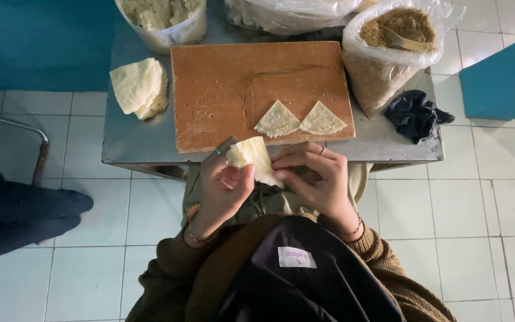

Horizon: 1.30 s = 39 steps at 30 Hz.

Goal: The person folds triangular dough wrappers into filled pastries on a wooden board. They pinch each wrapper closed by hand, spoon a brown filling onto new wrappers, and set the folded pastries aside, taking more wrappers from a stack.

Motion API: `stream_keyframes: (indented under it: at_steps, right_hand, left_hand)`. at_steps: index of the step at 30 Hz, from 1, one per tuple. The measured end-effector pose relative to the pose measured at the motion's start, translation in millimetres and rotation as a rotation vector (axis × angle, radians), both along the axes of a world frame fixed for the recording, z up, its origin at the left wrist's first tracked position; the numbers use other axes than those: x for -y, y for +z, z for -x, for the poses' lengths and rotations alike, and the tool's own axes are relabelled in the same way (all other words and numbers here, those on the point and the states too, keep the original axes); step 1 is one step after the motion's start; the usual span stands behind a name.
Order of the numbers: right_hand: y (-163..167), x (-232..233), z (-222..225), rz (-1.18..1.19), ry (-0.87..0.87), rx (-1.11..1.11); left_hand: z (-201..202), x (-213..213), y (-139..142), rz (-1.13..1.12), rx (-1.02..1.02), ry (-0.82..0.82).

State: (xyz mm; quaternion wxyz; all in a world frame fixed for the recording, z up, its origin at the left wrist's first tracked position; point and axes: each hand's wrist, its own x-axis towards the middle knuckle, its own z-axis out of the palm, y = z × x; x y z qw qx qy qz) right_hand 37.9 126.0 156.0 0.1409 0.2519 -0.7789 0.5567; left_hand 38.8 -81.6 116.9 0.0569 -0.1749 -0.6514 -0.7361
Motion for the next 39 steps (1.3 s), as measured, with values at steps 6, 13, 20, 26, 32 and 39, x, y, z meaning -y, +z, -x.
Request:
stream_keyframes:
  at_steps: [6, 13, 20, 26, 32, 39]
  right_hand:
    - [-2.2, -0.6, -1.5, -0.028, -0.01, 0.051]
    - [11.5, -4.8, -5.5, -0.019, 0.087, 0.097]
    - [12.5, -6.1, -9.5, -0.08, 0.057, 0.099]
    - [-8.0, -17.8, -4.5, 0.279, 0.178, 0.444]
    - [-18.9, -21.8, 4.4, 0.674, 0.254, 0.618]
    - [-19.8, -16.3, 59.1, 0.6, 0.108, 0.542]
  left_hand:
    - [-4.3, 3.9, -6.9, -0.1, 0.117, -0.118]
    - [-3.1, 2.1, -3.7, -0.127, 0.098, -0.148]
    - [-5.4, 3.0, 4.2, -0.132, 0.129, -0.179]
    - [-2.1, 12.7, -7.6, -0.146, 0.209, -0.254]
    - [-5.2, 38.8, -14.4, -0.29, 0.355, -0.371]
    - [7.2, 87.1, -14.9, -0.639, 0.3, -0.107]
